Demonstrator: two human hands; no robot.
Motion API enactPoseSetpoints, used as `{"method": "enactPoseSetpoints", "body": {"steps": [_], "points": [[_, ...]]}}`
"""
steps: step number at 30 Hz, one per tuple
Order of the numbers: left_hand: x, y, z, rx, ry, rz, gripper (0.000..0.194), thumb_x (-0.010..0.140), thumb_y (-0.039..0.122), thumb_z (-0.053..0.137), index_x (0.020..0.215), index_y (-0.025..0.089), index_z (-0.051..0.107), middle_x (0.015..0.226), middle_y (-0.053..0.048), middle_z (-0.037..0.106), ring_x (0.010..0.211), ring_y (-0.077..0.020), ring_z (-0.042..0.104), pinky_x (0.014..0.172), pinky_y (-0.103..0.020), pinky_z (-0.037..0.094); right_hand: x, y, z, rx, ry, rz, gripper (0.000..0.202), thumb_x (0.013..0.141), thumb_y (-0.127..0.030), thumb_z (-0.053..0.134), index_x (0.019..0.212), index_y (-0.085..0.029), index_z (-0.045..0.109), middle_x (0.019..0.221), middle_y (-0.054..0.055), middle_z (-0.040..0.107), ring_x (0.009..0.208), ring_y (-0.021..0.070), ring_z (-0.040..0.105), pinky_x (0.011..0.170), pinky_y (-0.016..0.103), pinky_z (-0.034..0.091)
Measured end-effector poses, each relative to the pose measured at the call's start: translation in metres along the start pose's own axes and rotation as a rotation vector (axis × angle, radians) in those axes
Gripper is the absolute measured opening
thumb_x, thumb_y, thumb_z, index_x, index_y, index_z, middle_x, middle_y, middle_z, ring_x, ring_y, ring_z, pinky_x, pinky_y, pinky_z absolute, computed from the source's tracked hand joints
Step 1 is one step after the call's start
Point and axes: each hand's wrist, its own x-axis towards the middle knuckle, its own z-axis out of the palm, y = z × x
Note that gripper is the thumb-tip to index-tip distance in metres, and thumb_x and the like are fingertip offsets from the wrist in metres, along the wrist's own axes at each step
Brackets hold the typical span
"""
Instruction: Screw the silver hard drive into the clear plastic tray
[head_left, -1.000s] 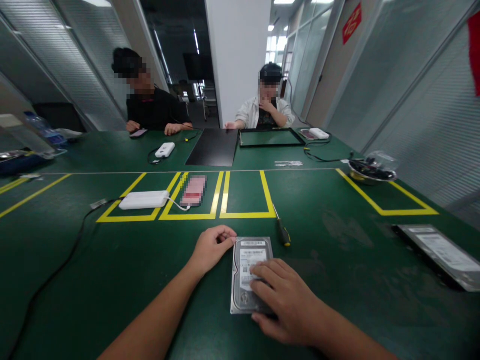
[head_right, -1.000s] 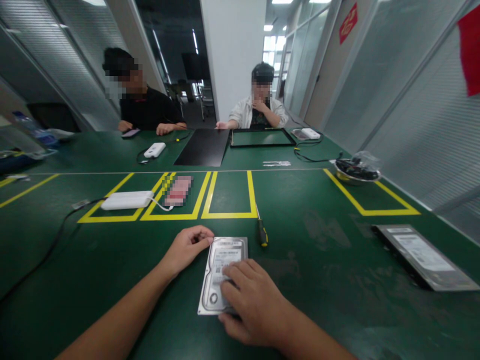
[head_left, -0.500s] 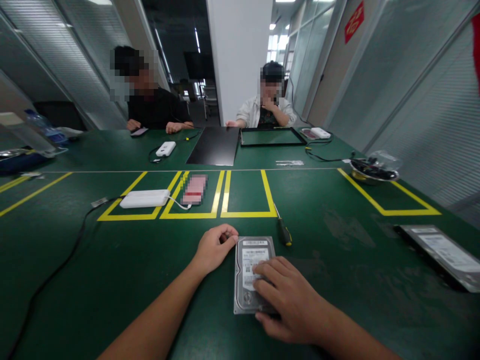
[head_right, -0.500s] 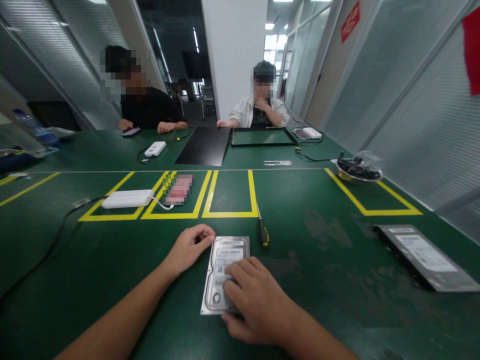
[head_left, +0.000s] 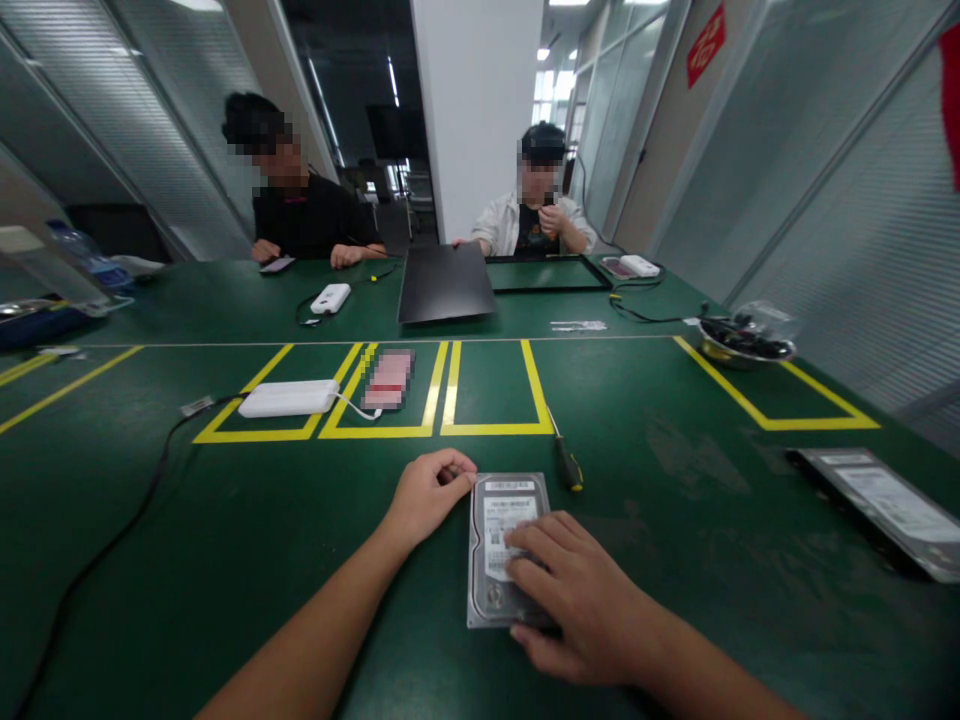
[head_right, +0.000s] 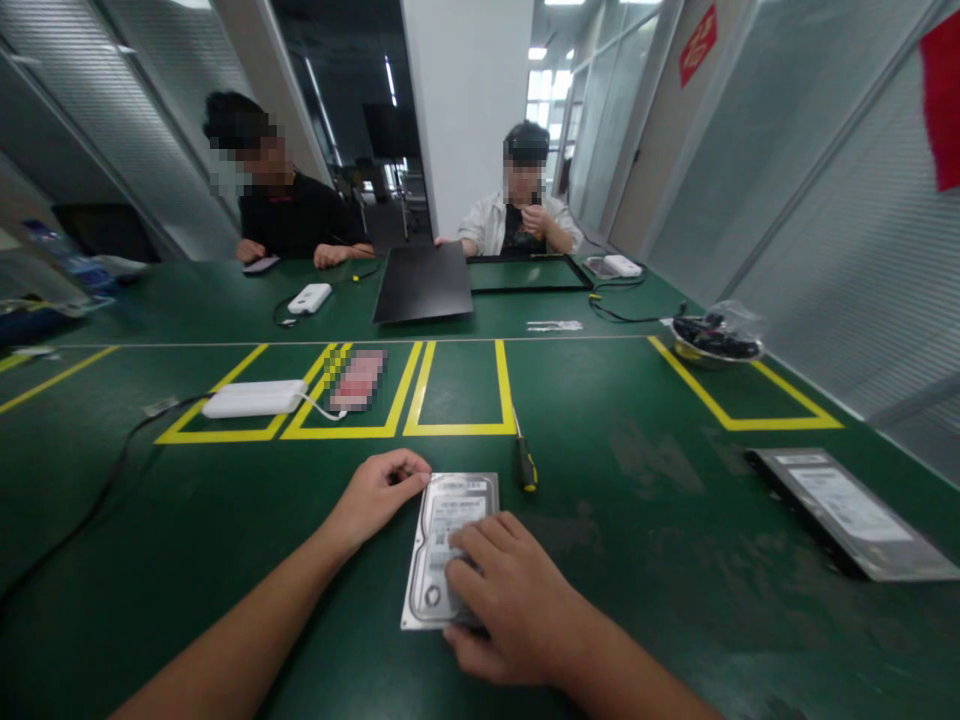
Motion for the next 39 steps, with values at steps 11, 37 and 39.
{"method": "enactPoseSetpoints", "body": {"steps": [11, 37, 39], "points": [[0.0, -0.004, 0.003, 0.009, 0.016, 0.005, 0.016, 0.081, 0.032, 0.065, 0.086, 0.018, 0.073, 0.073, -0.001, 0.069, 0.065, -0.0157, 0.059, 0.06, -0.024, 0.042, 0.001, 0.001, 0.0, -0.01, 0.019, -0.002, 0.035, 0.075, -0.035, 0.064, 0.105, -0.018, 0.058, 0.119, 0.01, 0.058, 0.107, 0.0275, 0.049, 0.094, 0.046, 0.036], [-0.001, 0.0, 0.003, 0.097, 0.002, -0.002, 0.017, 0.084, 0.033, 0.063, 0.089, 0.02, 0.072, 0.078, 0.0, 0.07, 0.066, -0.0149, 0.057, 0.06, -0.025, 0.04, 0.0, 0.024, -0.004, -0.091, 0.362, 0.067, 0.01, 0.095, -0.021, 0.049, 0.096, -0.017, 0.057, 0.099, 0.007, 0.061, 0.092, 0.0198, 0.052, 0.085, 0.036, 0.043], [-0.001, -0.001, 0.002, 0.1, 0.001, -0.003, 0.017, 0.083, 0.033, 0.063, 0.089, 0.02, 0.072, 0.078, 0.0, 0.069, 0.066, -0.0149, 0.057, 0.06, -0.025, 0.04, 0.0, 0.036, -0.004, -0.192, 0.443, 0.175, 0.014, 0.097, -0.02, 0.046, 0.089, -0.017, 0.056, 0.093, 0.007, 0.06, 0.088, 0.0192, 0.052, 0.082, 0.035, 0.043]]}}
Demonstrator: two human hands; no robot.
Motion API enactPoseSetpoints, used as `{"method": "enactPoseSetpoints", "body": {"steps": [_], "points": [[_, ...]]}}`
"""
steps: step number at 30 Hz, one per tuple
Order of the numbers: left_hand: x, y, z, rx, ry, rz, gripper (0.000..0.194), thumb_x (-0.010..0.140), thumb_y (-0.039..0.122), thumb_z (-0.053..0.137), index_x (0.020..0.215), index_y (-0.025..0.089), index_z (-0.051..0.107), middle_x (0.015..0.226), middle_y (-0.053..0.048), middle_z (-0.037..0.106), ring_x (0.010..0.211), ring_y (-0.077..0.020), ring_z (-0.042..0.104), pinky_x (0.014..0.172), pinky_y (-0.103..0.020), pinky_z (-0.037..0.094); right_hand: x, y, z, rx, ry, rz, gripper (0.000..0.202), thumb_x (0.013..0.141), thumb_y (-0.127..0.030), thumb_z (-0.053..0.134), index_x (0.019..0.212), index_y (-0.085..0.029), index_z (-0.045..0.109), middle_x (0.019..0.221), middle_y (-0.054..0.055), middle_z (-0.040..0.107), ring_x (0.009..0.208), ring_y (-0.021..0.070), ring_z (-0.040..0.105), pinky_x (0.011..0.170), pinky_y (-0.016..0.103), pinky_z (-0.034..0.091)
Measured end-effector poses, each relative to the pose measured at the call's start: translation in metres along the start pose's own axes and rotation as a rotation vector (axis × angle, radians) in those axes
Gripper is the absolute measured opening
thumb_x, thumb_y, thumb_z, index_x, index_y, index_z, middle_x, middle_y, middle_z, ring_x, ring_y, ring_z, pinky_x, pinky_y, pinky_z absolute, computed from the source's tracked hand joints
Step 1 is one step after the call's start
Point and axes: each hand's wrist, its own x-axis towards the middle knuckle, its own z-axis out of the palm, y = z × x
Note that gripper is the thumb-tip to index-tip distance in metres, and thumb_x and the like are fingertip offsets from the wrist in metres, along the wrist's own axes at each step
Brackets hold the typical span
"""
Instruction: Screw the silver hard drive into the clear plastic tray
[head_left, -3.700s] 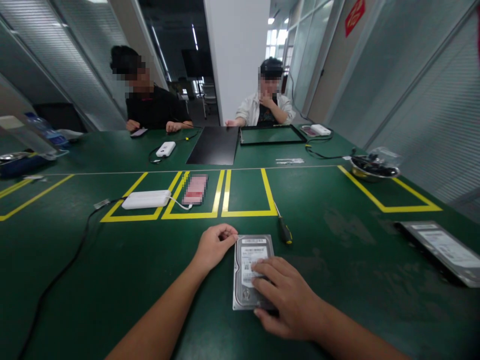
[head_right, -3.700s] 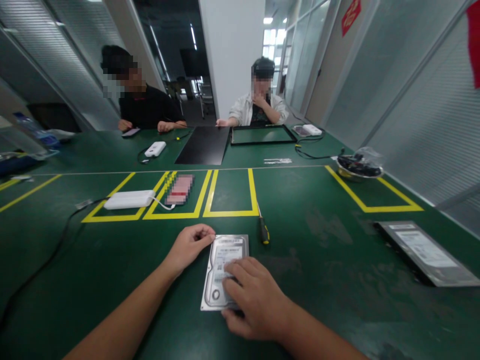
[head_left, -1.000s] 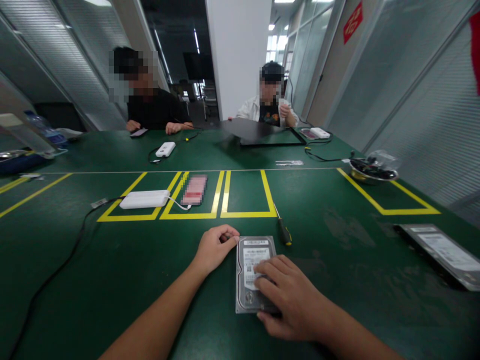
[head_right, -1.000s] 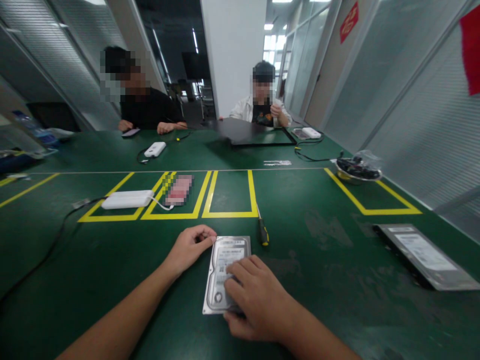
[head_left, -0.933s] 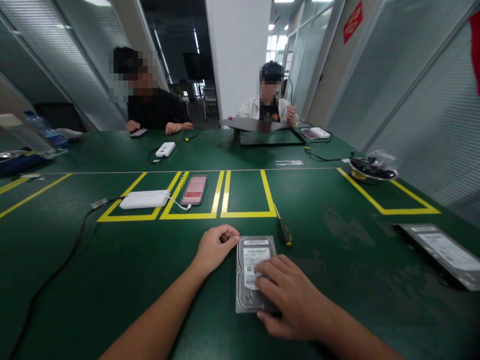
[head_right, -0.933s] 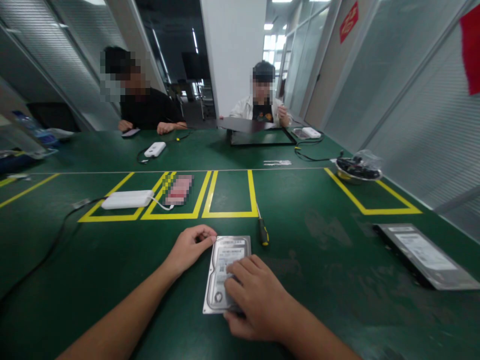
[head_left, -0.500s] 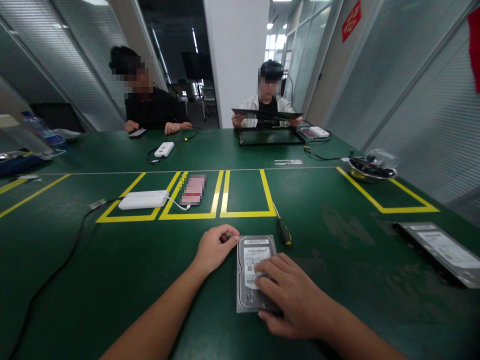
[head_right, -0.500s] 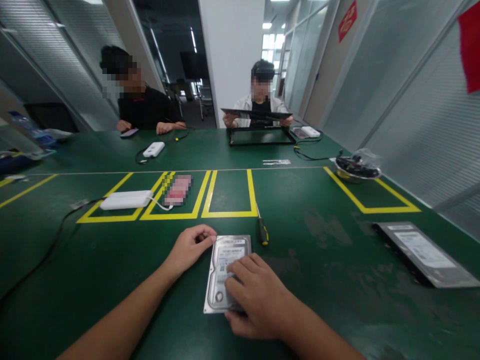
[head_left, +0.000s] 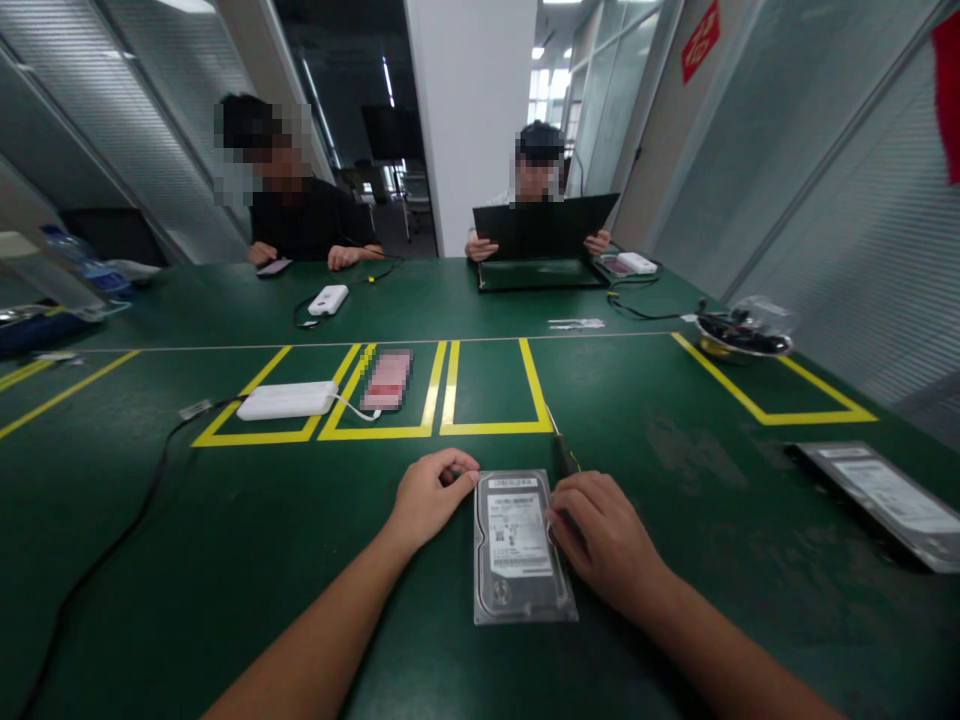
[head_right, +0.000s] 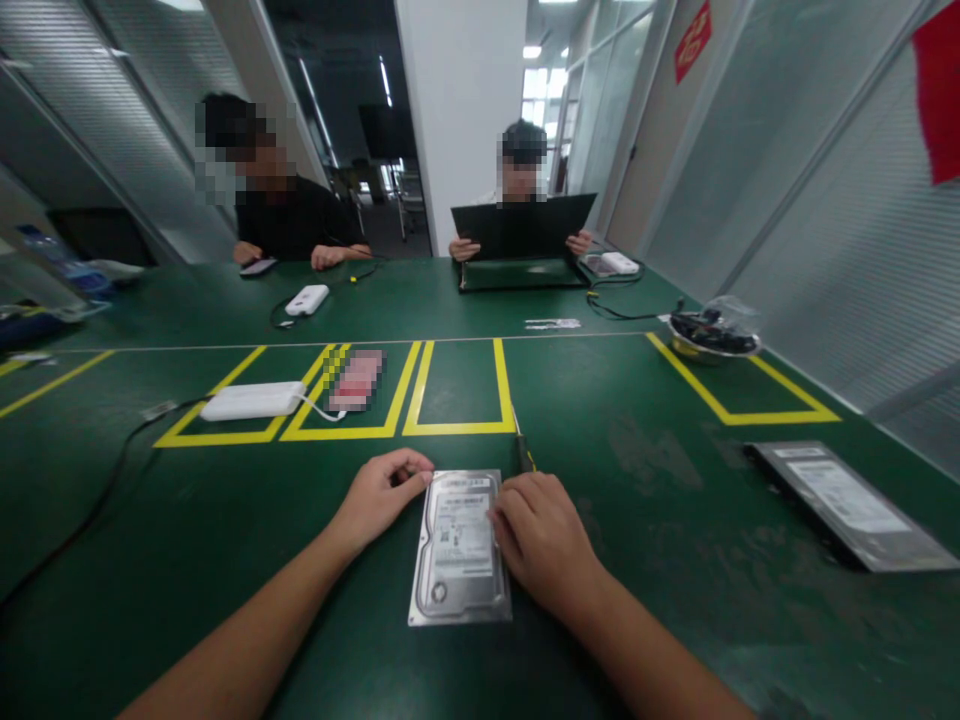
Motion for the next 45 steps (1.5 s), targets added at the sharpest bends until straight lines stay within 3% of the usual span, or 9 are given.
{"method": "enactPoseSetpoints", "body": {"steps": [5, 11, 19, 29, 33, 40, 43, 45], "points": [[0.0, -0.001, 0.0, -0.002, -0.001, -0.001, 0.018, 0.084, 0.034, 0.062, 0.09, 0.02, 0.072, 0.078, 0.0, 0.07, 0.066, -0.0148, 0.057, 0.06, -0.025, 0.041, 0.001, 0.027, -0.001, -0.184, 0.057, 0.235, 0.018, 0.096, -0.023, 0.048, 0.104, -0.01, 0.058, 0.106, 0.016, 0.057, 0.098, 0.0275, 0.052, 0.084, 0.042, 0.045], [-0.001, -0.002, 0.0, -0.005, -0.018, 0.01, 0.02, 0.084, 0.034, 0.062, 0.096, 0.02, 0.07, 0.082, 0.0, 0.071, 0.07, -0.015, 0.06, 0.063, -0.026, 0.044, 0.004, 0.037, 0.003, -0.293, -0.064, 0.415, 0.033, 0.095, -0.029, 0.051, 0.12, -0.008, 0.056, 0.106, 0.018, 0.055, 0.092, 0.0283, 0.055, 0.079, 0.042, 0.047], [-0.002, -0.002, 0.0, 0.061, 0.0, 0.013, 0.02, 0.083, 0.032, 0.062, 0.098, 0.023, 0.071, 0.084, 0.0, 0.071, 0.073, -0.0169, 0.058, 0.065, -0.027, 0.042, 0.018, 0.034, 0.006, -0.255, -0.221, 0.33, 0.036, 0.095, -0.02, 0.045, 0.129, -0.017, 0.056, 0.112, 0.012, 0.053, 0.098, 0.0228, 0.053, 0.088, 0.034, 0.045], [-0.006, 0.006, 0.001, 0.145, -0.008, 0.032, 0.018, 0.084, 0.028, 0.059, 0.096, 0.025, 0.072, 0.079, 0.002, 0.07, 0.078, -0.0187, 0.058, 0.072, -0.03, 0.042, 0.024, 0.028, 0.007, -0.234, -0.29, 0.304, 0.032, 0.094, -0.029, 0.051, 0.12, -0.017, 0.065, 0.095, 0.012, 0.058, 0.089, 0.0243, 0.052, 0.081, 0.036, 0.042], [-0.007, 0.007, 0.0, 0.175, -0.014, 0.041, 0.018, 0.083, 0.027, 0.059, 0.095, 0.027, 0.073, 0.079, 0.002, 0.071, 0.077, -0.0196, 0.058, 0.07, -0.03, 0.041, 0.025, 0.031, 0.006, -0.149, -0.238, 0.339, 0.031, 0.091, -0.024, 0.052, 0.118, -0.015, 0.065, 0.095, 0.011, 0.059, 0.088, 0.023, 0.054, 0.079, 0.033, 0.043], [-0.006, 0.004, 0.0, 0.194, -0.016, 0.054, 0.017, 0.085, 0.027, 0.058, 0.092, 0.027, 0.073, 0.082, 0.001, 0.072, 0.08, -0.0208, 0.058, 0.07, -0.03, 0.04, 0.041, 0.032, -0.018, 0.113, 0.016, 0.42, 0.034, 0.099, -0.028, 0.035, 0.113, -0.017, 0.064, 0.097, 0.009, 0.063, 0.089, 0.0197, 0.059, 0.081, 0.033, 0.047], [-0.005, 0.004, 0.001, 0.194, -0.024, 0.059, 0.017, 0.085, 0.028, 0.058, 0.093, 0.027, 0.073, 0.082, 0.001, 0.073, 0.08, -0.0209, 0.058, 0.071, -0.03, 0.04, 0.053, 0.026, -0.034, 0.234, 0.089, 0.454, 0.038, 0.101, -0.034, 0.032, 0.112, -0.017, 0.064, 0.087, 0.006, 0.064, 0.079, 0.0175, 0.06, 0.07, 0.03, 0.049], [-0.005, 0.004, 0.001, 0.194, -0.027, 0.058, 0.017, 0.086, 0.028, 0.058, 0.093, 0.027, 0.073, 0.082, 0.002, 0.073, 0.08, -0.021, 0.058, 0.071, -0.031, 0.039, 0.062, 0.02, -0.045, 0.397, 0.144, 0.48, 0.036, 0.099, -0.04, 0.041, 0.112, -0.015, 0.063, 0.077, 0.003, 0.061, 0.069, 0.0156, 0.058, 0.06, 0.027, 0.047]]}}
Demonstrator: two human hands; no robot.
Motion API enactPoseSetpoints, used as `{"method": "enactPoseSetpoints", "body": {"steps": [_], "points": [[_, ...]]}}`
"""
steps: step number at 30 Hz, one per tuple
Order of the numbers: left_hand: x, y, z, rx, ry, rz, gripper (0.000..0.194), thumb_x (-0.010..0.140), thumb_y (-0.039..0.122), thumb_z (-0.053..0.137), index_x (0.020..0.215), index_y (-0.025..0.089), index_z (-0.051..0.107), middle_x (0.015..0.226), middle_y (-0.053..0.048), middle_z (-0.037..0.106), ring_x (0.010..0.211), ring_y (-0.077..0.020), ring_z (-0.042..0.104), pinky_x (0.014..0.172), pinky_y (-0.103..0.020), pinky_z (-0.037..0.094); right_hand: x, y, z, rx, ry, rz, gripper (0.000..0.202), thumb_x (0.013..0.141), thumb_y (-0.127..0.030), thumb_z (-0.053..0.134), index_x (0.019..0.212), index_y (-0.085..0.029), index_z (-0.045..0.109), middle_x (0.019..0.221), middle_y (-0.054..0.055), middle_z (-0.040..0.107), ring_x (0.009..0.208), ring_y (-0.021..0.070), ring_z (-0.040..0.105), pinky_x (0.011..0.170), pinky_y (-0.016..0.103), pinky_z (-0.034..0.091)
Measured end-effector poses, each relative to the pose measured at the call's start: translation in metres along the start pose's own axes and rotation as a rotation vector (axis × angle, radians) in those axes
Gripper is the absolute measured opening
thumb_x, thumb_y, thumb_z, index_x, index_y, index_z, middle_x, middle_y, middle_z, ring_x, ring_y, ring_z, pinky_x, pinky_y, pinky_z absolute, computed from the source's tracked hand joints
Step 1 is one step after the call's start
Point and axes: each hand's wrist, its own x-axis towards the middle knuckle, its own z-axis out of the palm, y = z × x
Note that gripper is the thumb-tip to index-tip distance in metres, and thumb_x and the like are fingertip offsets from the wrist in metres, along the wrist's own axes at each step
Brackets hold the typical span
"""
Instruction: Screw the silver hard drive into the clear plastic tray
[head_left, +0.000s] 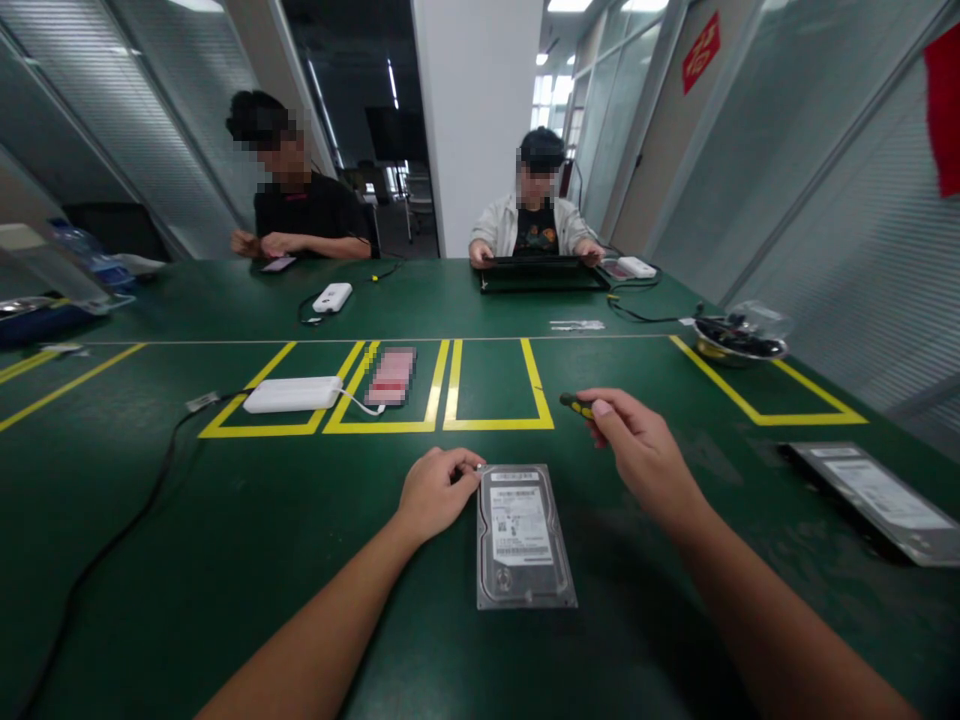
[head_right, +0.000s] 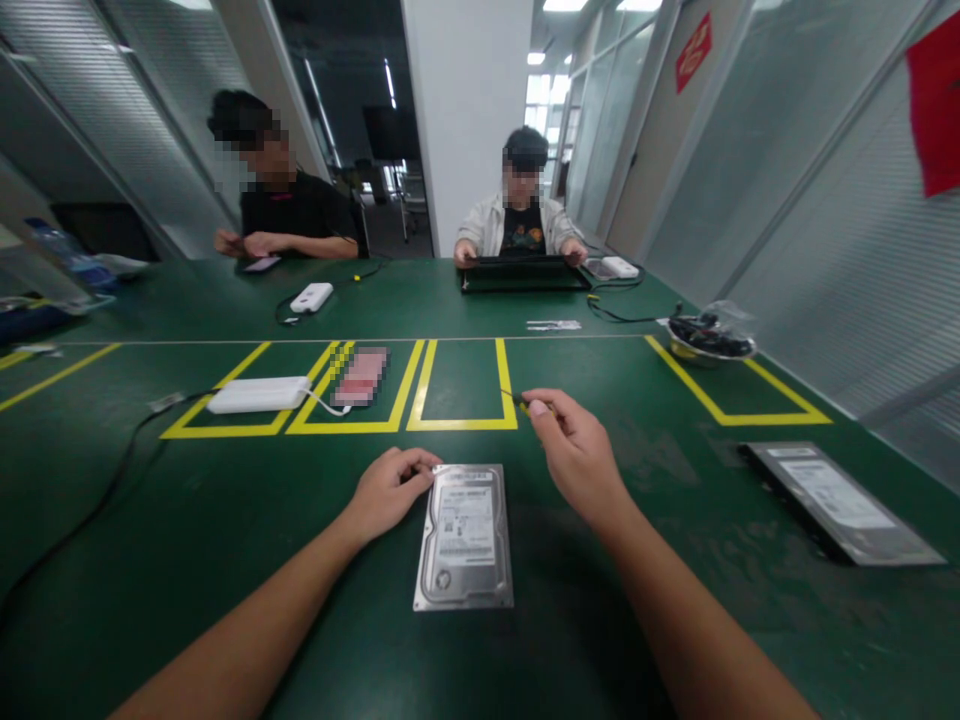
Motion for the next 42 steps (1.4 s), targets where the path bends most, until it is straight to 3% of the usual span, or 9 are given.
{"method": "enactPoseSetpoints", "body": {"steps": [4, 12, 18, 23, 31, 42], "points": [[0.001, 0.0, 0.0, 0.001, 0.001, -0.003, 0.016, 0.085, 0.027, 0.058, 0.092, 0.027, 0.073, 0.081, 0.002, 0.072, 0.08, -0.0212, 0.057, 0.072, -0.031, 0.039, 0.01, -0.028, -0.01, 0.231, 0.054, -0.045, 0.033, 0.083, -0.034, 0.068, 0.111, -0.016, 0.063, 0.086, 0.003, 0.064, 0.068, 0.0131, 0.058, 0.056, 0.024, 0.045], [0.001, -0.002, 0.002, -0.017, 0.016, -0.013, 0.017, 0.085, 0.027, 0.057, 0.094, 0.025, 0.071, 0.084, 0.0, 0.071, 0.081, -0.0205, 0.058, 0.071, -0.03, 0.041, 0.016, -0.072, -0.024, 0.039, 0.171, -0.237, 0.021, 0.088, -0.033, 0.066, 0.105, -0.021, 0.069, 0.089, 0.004, 0.065, 0.072, 0.0161, 0.058, 0.061, 0.029, 0.048], [0.001, -0.002, 0.001, -0.032, 0.026, -0.002, 0.014, 0.086, 0.031, 0.059, 0.093, 0.026, 0.07, 0.084, 0.001, 0.071, 0.081, -0.0203, 0.058, 0.074, -0.031, 0.041, 0.016, -0.087, -0.012, 0.168, 0.138, -0.23, 0.023, 0.089, -0.028, 0.065, 0.11, -0.021, 0.063, 0.085, 0.001, 0.062, 0.069, 0.0132, 0.059, 0.059, 0.026, 0.049], [0.001, -0.003, 0.002, -0.069, 0.045, 0.0, 0.015, 0.086, 0.027, 0.058, 0.096, 0.025, 0.068, 0.084, 0.001, 0.07, 0.08, -0.0186, 0.06, 0.07, -0.028, 0.042, 0.018, -0.084, 0.002, 0.243, 0.139, -0.236, 0.035, 0.089, -0.028, 0.065, 0.12, -0.024, 0.05, 0.08, -0.002, 0.057, 0.064, 0.0123, 0.056, 0.057, 0.026, 0.048], [0.002, -0.004, 0.003, -0.095, 0.061, 0.01, 0.013, 0.085, 0.025, 0.057, 0.094, 0.024, 0.067, 0.087, 0.0, 0.069, 0.081, -0.0185, 0.06, 0.072, -0.028, 0.044, 0.024, -0.064, 0.034, 0.049, 0.069, -0.378, 0.026, 0.09, -0.028, 0.063, 0.114, -0.023, 0.056, 0.076, -0.003, 0.056, 0.063, 0.0111, 0.056, 0.064, 0.026, 0.048], [0.003, -0.005, 0.004, -0.065, 0.069, -0.027, 0.009, 0.085, 0.026, 0.057, 0.086, 0.022, 0.066, 0.08, 0.0, 0.066, 0.076, -0.0179, 0.058, 0.068, -0.026, 0.042, 0.028, -0.041, 0.064, 0.046, 0.011, -0.324, 0.027, 0.089, -0.03, 0.06, 0.114, -0.019, 0.056, 0.076, -0.002, 0.058, 0.065, 0.0115, 0.055, 0.065, 0.025, 0.044]]}}
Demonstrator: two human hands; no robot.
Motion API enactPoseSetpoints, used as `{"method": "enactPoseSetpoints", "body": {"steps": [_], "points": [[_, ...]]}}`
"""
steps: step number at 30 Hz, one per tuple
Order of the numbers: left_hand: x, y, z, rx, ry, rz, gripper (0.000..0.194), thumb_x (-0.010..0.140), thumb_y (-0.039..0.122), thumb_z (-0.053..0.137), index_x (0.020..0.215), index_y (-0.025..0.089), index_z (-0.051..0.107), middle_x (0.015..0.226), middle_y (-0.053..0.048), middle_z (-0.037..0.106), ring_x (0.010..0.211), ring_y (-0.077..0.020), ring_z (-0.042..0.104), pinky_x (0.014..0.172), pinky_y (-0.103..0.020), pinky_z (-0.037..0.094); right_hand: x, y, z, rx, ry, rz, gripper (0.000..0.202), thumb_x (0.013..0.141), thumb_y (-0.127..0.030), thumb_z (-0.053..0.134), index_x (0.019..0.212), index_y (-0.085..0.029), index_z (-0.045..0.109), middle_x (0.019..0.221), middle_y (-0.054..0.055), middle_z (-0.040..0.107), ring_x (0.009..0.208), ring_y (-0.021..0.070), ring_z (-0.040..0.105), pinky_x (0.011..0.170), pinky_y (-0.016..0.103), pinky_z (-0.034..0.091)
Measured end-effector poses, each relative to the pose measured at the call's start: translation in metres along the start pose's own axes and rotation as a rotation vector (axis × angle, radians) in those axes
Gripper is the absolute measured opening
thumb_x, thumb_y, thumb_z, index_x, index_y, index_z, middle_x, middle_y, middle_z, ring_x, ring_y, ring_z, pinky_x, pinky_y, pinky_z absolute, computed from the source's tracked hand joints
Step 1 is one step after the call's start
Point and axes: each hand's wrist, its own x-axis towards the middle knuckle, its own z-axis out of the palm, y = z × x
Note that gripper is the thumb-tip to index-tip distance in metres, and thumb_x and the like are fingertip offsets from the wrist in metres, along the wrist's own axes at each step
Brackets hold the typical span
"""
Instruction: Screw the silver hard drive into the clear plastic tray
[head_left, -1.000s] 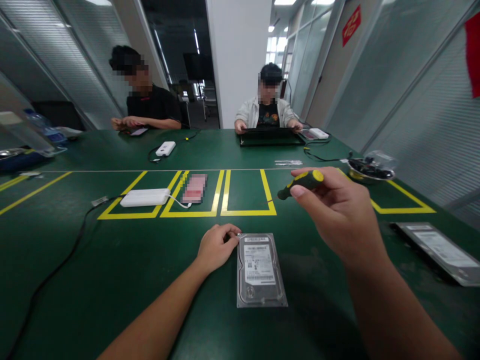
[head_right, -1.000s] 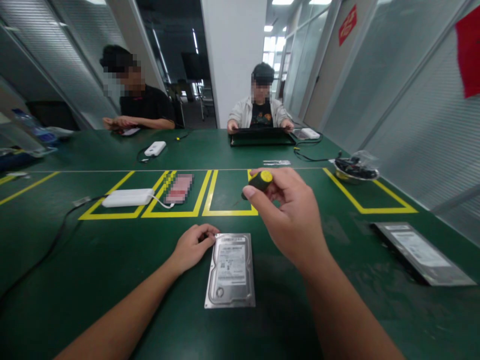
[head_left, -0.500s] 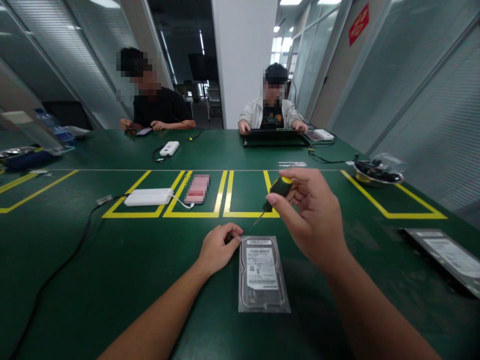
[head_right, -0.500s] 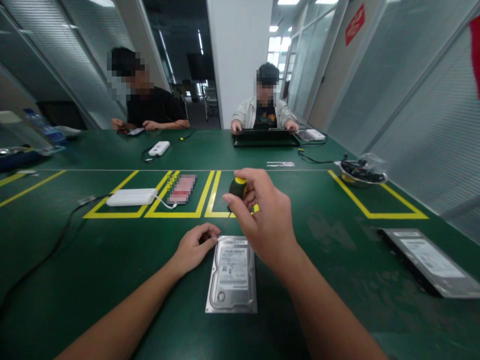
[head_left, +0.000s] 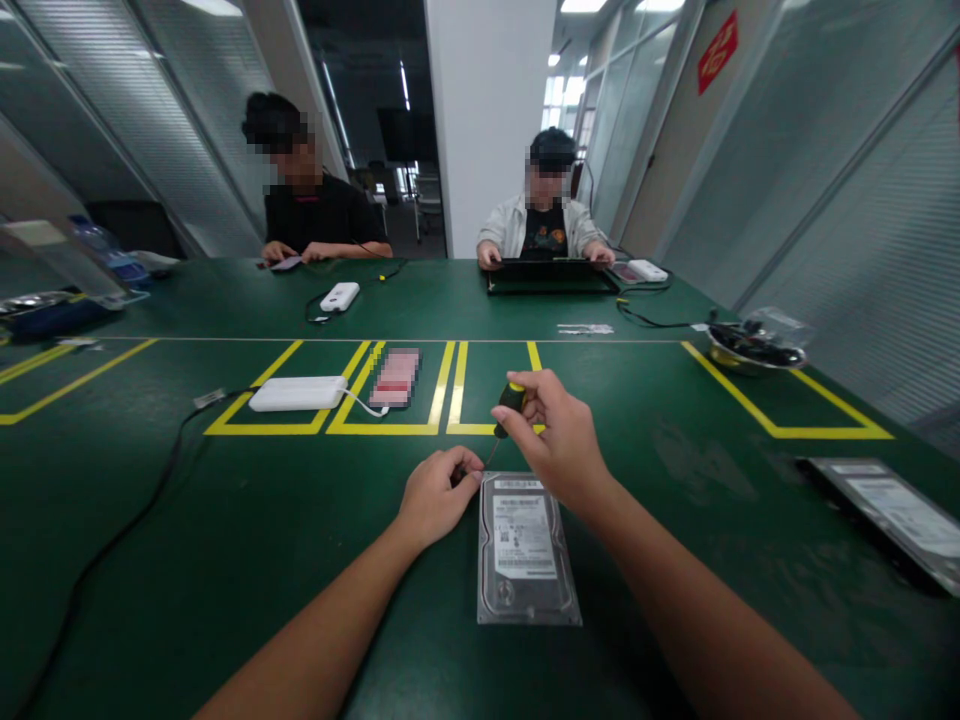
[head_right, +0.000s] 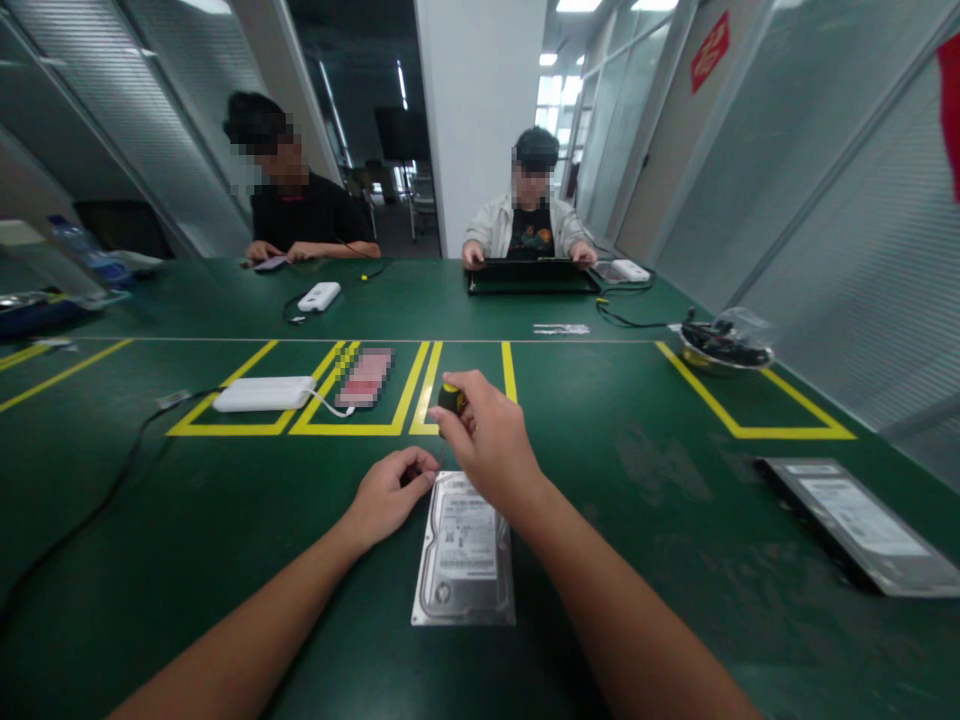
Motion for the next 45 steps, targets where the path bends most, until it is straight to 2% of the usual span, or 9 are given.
{"method": "enactPoseSetpoints", "body": {"steps": [25, 45], "points": [[-0.0003, 0.0035, -0.0011, 0.017, -0.01, 0.013, 0.009, 0.086, 0.026, 0.057, 0.086, 0.022, 0.065, 0.082, 0.001, 0.066, 0.077, -0.0172, 0.057, 0.067, -0.026, 0.041, 0.0004, 0.0048, 0.0063, 0.005, -0.017, 0.007, 0.028, 0.089, -0.029, 0.061, 0.113, -0.017, 0.056, 0.073, -0.002, 0.056, 0.064, 0.0122, 0.054, 0.064, 0.026, 0.042], [-0.0001, 0.0018, -0.0016, -0.006, -0.022, 0.002, 0.011, 0.086, 0.026, 0.057, 0.087, 0.022, 0.067, 0.082, 0.001, 0.067, 0.076, -0.0169, 0.058, 0.066, -0.026, 0.041, -0.0022, 0.0074, 0.0096, -0.041, -0.005, 0.083, 0.028, 0.087, -0.03, 0.062, 0.111, -0.017, 0.056, 0.072, 0.0, 0.06, 0.065, 0.0135, 0.057, 0.064, 0.026, 0.043]]}}
